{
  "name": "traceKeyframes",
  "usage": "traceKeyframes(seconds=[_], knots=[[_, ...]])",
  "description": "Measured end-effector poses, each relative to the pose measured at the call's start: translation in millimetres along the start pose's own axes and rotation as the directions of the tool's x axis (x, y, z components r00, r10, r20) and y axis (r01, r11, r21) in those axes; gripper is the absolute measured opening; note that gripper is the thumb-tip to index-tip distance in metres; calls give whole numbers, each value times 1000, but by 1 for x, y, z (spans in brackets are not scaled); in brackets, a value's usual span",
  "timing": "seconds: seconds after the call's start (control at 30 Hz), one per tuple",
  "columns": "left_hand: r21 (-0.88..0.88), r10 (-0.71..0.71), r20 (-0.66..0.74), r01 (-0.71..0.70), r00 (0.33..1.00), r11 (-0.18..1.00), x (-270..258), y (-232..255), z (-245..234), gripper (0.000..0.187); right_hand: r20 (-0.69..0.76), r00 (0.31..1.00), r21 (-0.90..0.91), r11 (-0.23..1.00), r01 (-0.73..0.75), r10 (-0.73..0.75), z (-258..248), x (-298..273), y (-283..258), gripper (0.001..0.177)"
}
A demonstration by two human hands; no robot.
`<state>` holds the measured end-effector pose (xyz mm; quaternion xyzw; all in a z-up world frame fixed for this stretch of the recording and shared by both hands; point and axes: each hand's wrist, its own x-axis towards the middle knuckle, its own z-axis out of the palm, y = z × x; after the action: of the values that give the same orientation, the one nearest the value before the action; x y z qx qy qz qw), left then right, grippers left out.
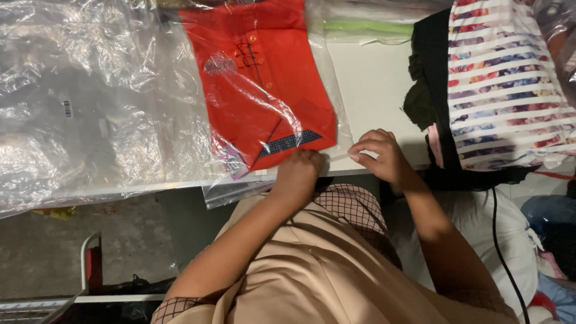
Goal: Packing folded clothes into clear plastic bags and sealing them.
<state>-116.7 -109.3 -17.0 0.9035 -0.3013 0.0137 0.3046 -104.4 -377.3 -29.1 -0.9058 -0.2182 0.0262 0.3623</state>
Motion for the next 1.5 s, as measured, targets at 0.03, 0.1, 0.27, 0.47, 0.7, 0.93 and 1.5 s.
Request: traceKeyframes(seconds=[0.03, 0.1, 0.27, 0.47, 0.7, 0.93, 1.5], knots=[[-29, -51, 34, 52, 998, 998, 2, -6, 7, 30, -29, 1000, 3, 1000, 0, 0, 0, 2, -3, 12], [-57, -99, 70, 103, 993, 993, 4, -13, 19, 27, -59, 998, 4, 1000, 0, 0, 3, 6, 0, 11], [-85, -117, -66, 112, 991, 990, 15, -3, 25, 16, -117, 992, 11, 999, -42, 43, 13, 9, 8, 9], [-120, -87, -158, 69, 984, 990, 39, 10, 43, 16, -149, 989, 108, 994, 7, 9, 13, 8, 12, 11], [-205, -141, -180, 103, 973, 973, 45, 9, 44, 19, -142, 989, 181, 983, -7, 33, 12, 9, 13, 13], [-262, -198, -154, 154, 968, 953, 45, 11, 44, 16, -132, 991, 169, 986, -11, 33, 11, 10, 10, 14], [-189, -128, -190, 92, 973, 978, 32, 10, 46, 13, -144, 988, 183, 982, -35, 62, 13, 4, 15, 10]])
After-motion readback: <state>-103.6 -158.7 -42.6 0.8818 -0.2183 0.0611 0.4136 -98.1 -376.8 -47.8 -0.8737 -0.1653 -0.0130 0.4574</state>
